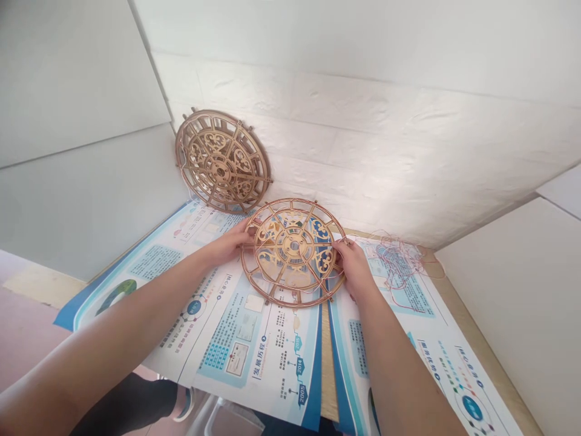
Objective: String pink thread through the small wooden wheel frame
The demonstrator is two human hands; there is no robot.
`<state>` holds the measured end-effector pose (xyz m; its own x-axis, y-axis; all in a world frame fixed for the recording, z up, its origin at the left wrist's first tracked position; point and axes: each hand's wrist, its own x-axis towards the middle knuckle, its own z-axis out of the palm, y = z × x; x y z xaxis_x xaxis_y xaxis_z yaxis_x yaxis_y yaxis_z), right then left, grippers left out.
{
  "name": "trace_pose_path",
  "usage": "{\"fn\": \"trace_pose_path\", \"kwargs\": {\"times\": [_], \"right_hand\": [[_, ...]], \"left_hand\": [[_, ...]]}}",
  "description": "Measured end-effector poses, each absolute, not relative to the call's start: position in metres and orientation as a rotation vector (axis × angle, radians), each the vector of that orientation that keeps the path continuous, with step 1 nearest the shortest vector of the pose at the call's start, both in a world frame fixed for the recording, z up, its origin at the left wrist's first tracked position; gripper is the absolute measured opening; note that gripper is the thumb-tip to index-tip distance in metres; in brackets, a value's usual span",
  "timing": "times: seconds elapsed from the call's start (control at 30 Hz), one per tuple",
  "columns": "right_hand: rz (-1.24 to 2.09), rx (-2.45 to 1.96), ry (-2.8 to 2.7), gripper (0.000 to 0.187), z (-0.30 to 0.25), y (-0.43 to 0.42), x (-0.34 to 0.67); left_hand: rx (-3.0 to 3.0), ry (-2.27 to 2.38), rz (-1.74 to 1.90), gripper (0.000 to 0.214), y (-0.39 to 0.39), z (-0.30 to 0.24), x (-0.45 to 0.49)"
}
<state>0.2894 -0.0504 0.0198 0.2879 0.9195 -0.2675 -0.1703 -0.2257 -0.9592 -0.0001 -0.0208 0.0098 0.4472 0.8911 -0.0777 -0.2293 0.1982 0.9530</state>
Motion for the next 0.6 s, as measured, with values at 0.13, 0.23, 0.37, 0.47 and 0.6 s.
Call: {"fn": "trace_pose_path", "kwargs": {"times": [0.13,0.23,0.37,0.47,0.6], "right_hand": [[1.204,-1.414,-0.748,0.026,0.0188,-0.0495,0.2899],[1.203,-1.41,-0.733,0.024,0.0191,-0.0494,0.2895],[1.205,-1.41,-0.713,0.024,0.0207,-0.0506,0.289],[1.21,-1.413,-0.703,0.025,0.0224,-0.0517,0.2882],[1.217,-1.423,-0.703,0.025,0.0256,-0.0529,0.2861]], "left_hand": [[1.144,0.772,0.901,0.054,-0.0196,0.0069,-0.0005],[1.102,0.755,0.89,0.05,-0.0199,0.0074,-0.0011],[1.105,0.771,0.884,0.05,-0.0203,0.009,-0.0011],[1.148,0.762,0.895,0.058,-0.0185,0.0063,-0.0019],[1.027,0.705,0.876,0.05,-0.0155,0.0016,-0.0037]]}}
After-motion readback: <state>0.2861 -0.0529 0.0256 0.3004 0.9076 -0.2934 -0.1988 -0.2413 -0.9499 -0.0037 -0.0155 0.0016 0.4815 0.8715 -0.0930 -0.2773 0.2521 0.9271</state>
